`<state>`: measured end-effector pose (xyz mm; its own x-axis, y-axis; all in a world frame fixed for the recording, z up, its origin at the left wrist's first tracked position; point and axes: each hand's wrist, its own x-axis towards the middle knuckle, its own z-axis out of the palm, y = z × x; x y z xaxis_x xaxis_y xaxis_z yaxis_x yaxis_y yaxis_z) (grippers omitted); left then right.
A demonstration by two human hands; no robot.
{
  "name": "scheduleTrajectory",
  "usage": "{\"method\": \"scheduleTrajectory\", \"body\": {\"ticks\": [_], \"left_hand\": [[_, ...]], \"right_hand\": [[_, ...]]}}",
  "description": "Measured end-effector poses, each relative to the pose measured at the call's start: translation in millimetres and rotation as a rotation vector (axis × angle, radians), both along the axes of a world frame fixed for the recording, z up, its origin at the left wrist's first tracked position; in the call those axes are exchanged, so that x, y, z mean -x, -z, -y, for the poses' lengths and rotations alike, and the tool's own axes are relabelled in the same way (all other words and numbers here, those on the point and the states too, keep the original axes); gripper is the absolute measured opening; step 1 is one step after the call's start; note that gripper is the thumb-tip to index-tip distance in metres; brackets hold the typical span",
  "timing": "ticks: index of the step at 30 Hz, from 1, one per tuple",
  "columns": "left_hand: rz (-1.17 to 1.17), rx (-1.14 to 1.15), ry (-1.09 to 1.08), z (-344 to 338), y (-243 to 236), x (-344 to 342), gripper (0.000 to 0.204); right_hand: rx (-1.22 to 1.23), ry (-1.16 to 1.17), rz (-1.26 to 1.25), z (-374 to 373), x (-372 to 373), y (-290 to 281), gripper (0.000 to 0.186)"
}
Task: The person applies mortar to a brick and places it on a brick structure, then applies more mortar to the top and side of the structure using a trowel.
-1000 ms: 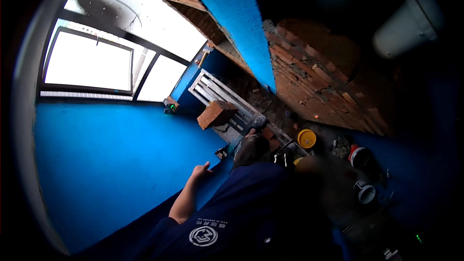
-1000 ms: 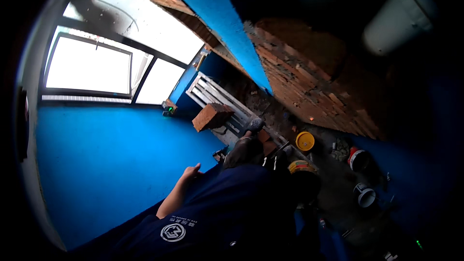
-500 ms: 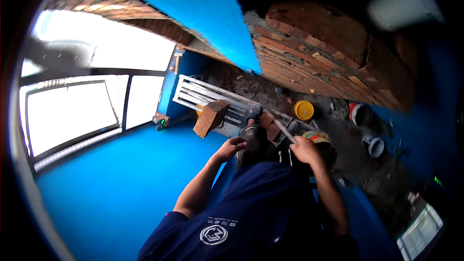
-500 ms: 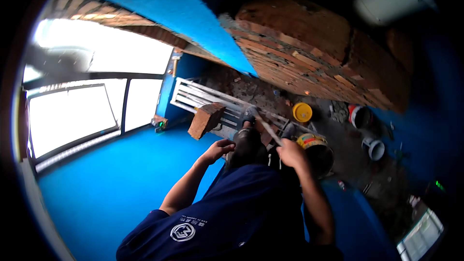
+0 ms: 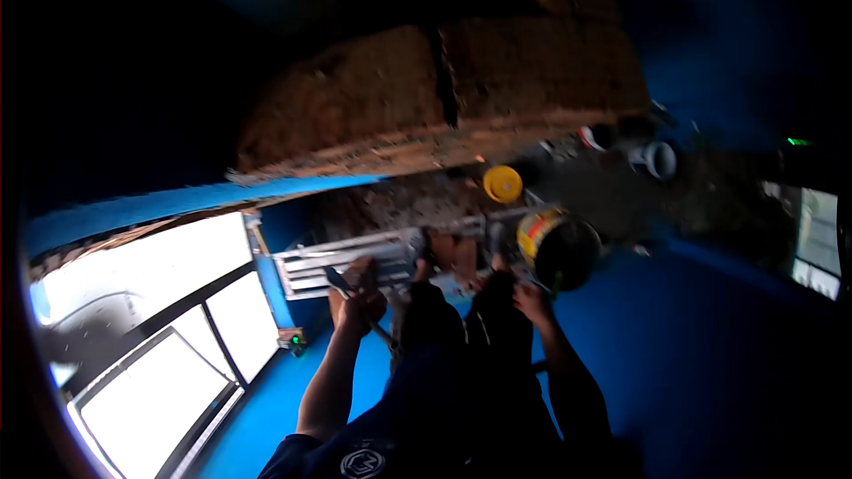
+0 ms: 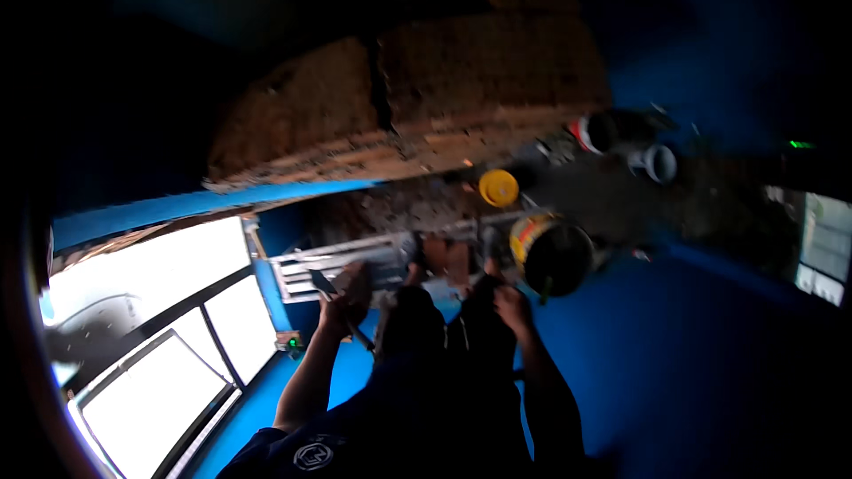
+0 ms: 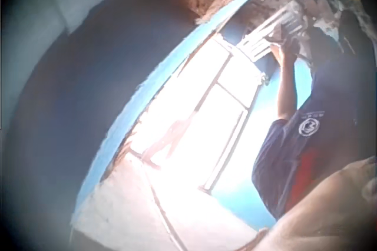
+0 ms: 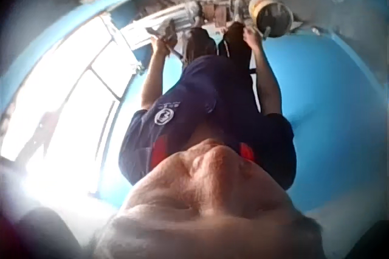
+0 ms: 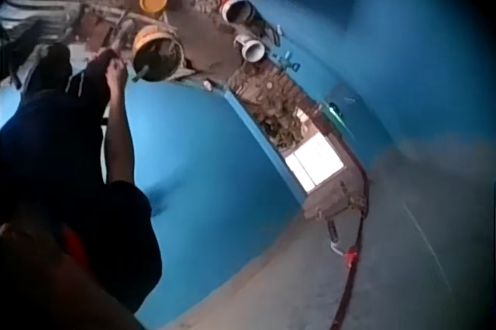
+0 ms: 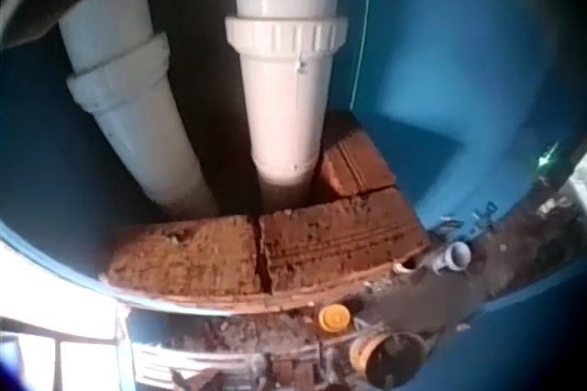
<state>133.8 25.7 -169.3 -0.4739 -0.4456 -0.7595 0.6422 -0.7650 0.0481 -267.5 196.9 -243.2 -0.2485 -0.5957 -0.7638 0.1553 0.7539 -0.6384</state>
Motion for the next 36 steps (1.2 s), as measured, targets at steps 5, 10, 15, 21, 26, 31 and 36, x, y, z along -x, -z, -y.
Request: {"method": "scheduleTrajectory", "body": {"ticks": [5,10,15,21,26,31,36], "left_hand": [[0.919,-0.354,0.726,3,-26,-49,0.018],[1.065,0.222,1.499,-11,-7,-104,0.012],[1.178,-0.23,1.474,-33,-50,-23,0.012],[1.133,0.358,1.845,-24,-60,35,0.014],[0.745,-0.251,0.887,-14,-24,97,0.032],[0.86,0.724,1.098,-56,16,135,0.043],[0.933,0.931,1.057,-78,49,172,0.04]], "right_hand": [[-0.537,-0.113,-0.297,-109,76,62,0.042],[-0.415,0.09,-0.129,-124,100,65,0.058],[-0.696,-0.18,-0.183,-108,142,123,0.04],[-0.4,0.12,-0.091,-109,95,157,0.041],[0.203,0.023,-0.036,-79,62,142,0.033],[0.103,-0.221,0.928,25,3,5,0.041],[-0.275,-0.523,1.096,70,-45,-48,0.026]]}}
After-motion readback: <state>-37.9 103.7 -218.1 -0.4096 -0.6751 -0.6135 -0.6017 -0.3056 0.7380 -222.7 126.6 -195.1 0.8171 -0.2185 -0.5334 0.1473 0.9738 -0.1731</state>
